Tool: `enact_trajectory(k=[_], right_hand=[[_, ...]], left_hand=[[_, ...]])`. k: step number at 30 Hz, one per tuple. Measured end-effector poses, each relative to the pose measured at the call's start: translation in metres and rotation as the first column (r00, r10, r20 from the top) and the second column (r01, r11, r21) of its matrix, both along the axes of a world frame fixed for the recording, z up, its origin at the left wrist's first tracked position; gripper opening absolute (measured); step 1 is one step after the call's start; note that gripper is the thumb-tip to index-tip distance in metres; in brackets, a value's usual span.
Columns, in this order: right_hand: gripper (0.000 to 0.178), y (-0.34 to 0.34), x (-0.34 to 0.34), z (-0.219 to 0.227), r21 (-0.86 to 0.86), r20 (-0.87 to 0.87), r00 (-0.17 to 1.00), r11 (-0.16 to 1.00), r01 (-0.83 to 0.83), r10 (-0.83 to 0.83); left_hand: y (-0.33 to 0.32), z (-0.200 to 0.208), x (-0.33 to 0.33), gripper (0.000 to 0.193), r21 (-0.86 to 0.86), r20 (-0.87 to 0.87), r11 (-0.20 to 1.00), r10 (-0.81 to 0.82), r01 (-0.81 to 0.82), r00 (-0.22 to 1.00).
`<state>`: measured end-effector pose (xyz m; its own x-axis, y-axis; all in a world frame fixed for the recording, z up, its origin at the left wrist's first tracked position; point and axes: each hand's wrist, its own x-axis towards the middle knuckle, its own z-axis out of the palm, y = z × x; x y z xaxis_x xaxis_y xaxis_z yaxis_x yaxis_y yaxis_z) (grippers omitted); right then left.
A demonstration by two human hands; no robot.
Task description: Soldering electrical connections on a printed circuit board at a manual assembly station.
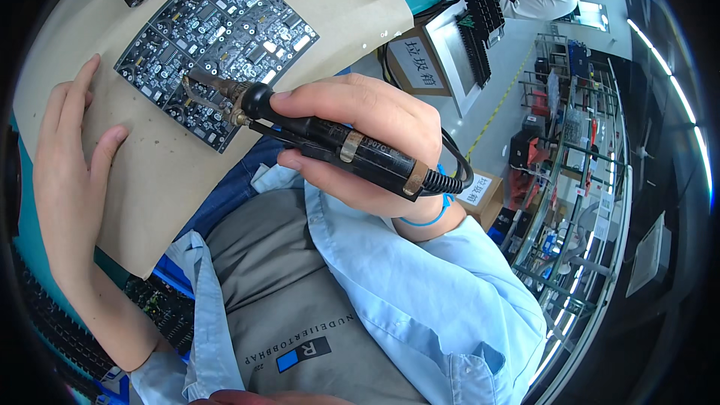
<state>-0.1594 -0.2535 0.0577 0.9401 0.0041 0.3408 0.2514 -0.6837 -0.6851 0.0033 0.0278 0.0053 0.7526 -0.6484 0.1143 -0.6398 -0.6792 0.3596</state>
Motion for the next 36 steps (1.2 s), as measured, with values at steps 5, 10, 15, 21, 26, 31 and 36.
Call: enact_trajectory(k=[5, 10, 15, 21, 26, 31, 36], right_hand=[[0.046, 0.0007, 0.0003, -0.0015, -0.005, 0.023, 1.0, 1.0, 0.003, -0.003], [0.047, 0.0005, -0.0002, -0.001, -0.013, 0.017, 1.0, 1.0, 0.001, 0.0], [0.047, 0.0008, -0.0003, 0.0004, -0.018, 0.021, 1.0, 1.0, 0.001, -0.001], [0.047, -0.0024, -0.0011, -0.002, -0.008, 0.046, 0.999, 1.0, 0.02, -0.02], [0.048, -0.0007, -0.0006, -0.0005, -0.005, 0.029, 1.0, 1.0, 0.008, -0.008], [0.048, -0.0011, 0.0, -0.001, -0.04, 0.021, 0.999, 0.999, -0.034, 0.035], [0.047, 0.0, -0.0003, -0.0017, -0.004, 0.023, 1.0, 1.0, -0.009, 0.009]], left_hand=[[0.0002, -0.001, -0.0012, 0.068, 0.018, 0.014, 1.0, 0.008, -0.008, 1.0], [-0.0003, 0.0001, -0.001, 0.068, 0.022, 0.015, 1.0, 0.008, -0.008, 1.0], [-0.0009, 0.0008, -0.0024, 0.068, 0.004, 0.004, 1.0, 0.014, -0.014, 1.0], [-0.0027, -0.0006, -0.002, 0.068, -0.014, -0.01, 1.0, 0.006, -0.006, 1.0], [-0.0008, 0.0005, -0.0024, 0.067, -0.008, -0.007, 1.0, 0.009, -0.009, 1.0], [-0.0014, 0.0001, -0.0032, 0.068, -0.004, -0.001, 1.0, 0.015, -0.015, 1.0], [-0.0007, 0.001, -0.0021, 0.067, -0.001, -0.007, 1.0, 0.011, -0.011, 1.0]])
